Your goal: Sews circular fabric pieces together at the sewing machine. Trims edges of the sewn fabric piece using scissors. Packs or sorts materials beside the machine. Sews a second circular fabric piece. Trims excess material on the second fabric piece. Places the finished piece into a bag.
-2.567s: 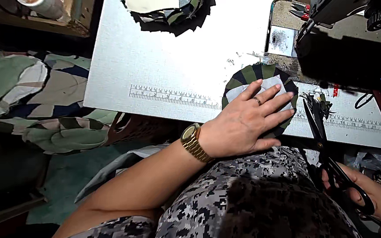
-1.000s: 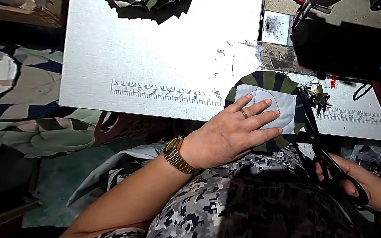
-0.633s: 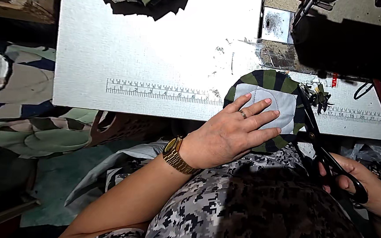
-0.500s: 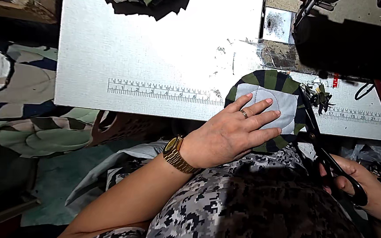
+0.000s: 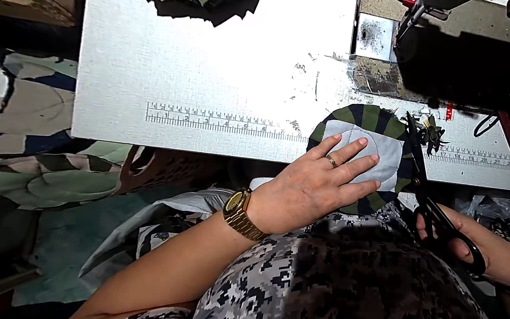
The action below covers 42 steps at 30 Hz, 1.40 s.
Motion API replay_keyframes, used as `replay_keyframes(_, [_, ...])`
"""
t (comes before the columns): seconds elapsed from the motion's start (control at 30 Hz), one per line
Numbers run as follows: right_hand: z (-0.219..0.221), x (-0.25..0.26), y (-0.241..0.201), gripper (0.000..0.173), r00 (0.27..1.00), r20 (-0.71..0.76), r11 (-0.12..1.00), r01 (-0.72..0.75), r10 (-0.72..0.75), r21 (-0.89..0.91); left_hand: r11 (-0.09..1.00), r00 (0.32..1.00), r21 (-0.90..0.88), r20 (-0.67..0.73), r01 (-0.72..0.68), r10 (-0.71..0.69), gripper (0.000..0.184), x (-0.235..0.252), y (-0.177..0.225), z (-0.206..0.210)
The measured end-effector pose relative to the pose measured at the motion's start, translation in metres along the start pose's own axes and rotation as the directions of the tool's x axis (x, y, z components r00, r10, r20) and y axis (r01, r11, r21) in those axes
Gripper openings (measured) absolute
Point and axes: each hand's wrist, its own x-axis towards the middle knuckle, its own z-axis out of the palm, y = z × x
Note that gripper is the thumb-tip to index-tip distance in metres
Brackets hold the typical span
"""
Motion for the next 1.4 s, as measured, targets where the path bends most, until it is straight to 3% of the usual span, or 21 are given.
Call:
replay_keyframes(0.37, [0.014, -0.006, -0.003, 0.039, 0.980, -0.201, 0.991, 0.035, -0.009, 0.127, 1.000, 1.000, -0.006, -0.031, 0.004, -0.005, 0.037, -0.001, -0.004, 0.001])
replay_keyframes(0.6, [0.018, -0.006, -0.006, 0.034, 0.972, -0.237, 0.991, 0.037, -0.006, 0.128, 0.998, 0.997, 0.002, -0.035, 0.068, -0.068, 0.035, -0.001, -0.024, -0.022])
replay_keyframes(0.73, [0.016, -0.005, -0.003, 0.037, 0.978, -0.210, 0.988, 0.030, 0.003, 0.151, 0.994, 0.996, 0.069, -0.049, 0.081, -0.078, 0.036, 0.003, -0.020, -0.027])
replay_keyframes(0.87, [0.008, -0.007, 0.004, 0.064, 0.999, -0.039, 0.995, -0.022, 0.026, 0.096, 0.997, 0.998, 0.060, -0.024, 0.058, -0.057, 0.036, 0.007, -0.013, -0.012])
replay_keyframes(0.93, [0.006, -0.008, 0.006, 0.068, 1.000, -0.006, 0.996, -0.020, 0.021, 0.089, 0.998, 0.999, 0.041, -0.032, 0.040, -0.039, 0.034, 0.006, -0.012, -0.009])
replay_keyframes(1.27, [0.003, 0.003, 0.000, 0.061, 1.000, -0.006, 0.989, 0.009, -0.008, 0.146, 1.000, 1.000, -0.006, -0.005, -0.014, 0.014, 0.033, 0.000, -0.004, -0.006])
replay_keyframes(1.4, [0.008, 0.002, 0.000, 0.050, 0.996, -0.091, 0.982, 0.035, -0.018, 0.187, 1.000, 1.000, -0.009, 0.003, -0.012, 0.012, 0.032, -0.001, -0.004, -0.007])
